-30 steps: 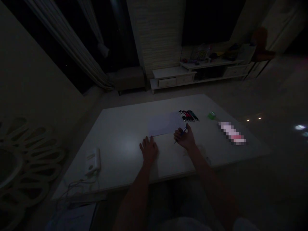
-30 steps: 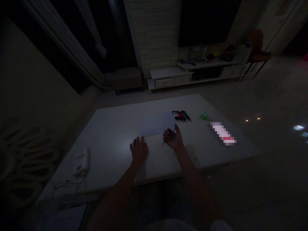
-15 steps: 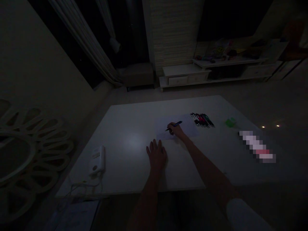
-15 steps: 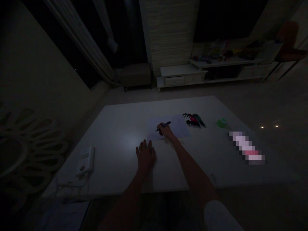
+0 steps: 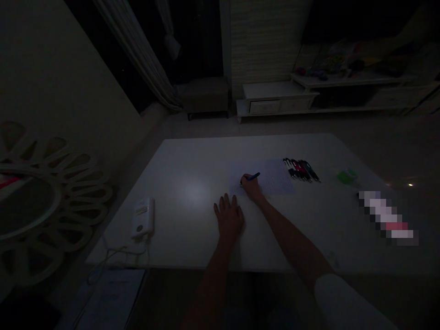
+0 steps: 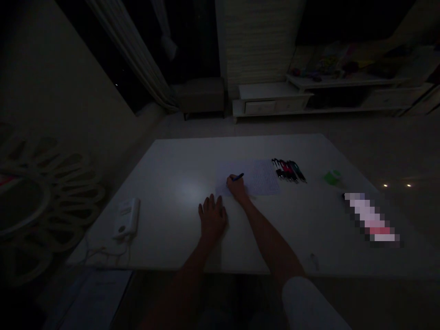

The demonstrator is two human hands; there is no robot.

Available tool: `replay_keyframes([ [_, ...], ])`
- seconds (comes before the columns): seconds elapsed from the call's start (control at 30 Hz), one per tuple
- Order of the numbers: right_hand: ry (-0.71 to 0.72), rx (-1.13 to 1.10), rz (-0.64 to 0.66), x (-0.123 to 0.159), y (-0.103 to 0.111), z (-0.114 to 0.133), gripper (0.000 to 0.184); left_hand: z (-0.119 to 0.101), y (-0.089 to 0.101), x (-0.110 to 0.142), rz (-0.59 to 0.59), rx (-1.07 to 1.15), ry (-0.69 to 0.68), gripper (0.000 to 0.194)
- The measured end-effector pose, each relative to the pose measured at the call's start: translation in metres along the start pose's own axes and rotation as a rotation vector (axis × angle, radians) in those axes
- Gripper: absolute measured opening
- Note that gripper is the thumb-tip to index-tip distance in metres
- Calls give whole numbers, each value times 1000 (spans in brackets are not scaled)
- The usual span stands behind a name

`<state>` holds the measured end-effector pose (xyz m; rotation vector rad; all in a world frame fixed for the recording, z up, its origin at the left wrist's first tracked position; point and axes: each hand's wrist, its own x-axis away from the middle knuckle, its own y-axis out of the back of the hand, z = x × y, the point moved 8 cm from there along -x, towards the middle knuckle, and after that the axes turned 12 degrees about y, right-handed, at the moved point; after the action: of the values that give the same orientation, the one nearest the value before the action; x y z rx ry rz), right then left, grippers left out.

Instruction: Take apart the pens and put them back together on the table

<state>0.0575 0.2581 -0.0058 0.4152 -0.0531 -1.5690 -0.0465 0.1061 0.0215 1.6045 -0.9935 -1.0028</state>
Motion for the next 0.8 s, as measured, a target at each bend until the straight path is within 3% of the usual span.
replay_keyframes([
  [0.8,47,63,38,1,-5,-6,18,1,0,1,-10,16,8,49],
])
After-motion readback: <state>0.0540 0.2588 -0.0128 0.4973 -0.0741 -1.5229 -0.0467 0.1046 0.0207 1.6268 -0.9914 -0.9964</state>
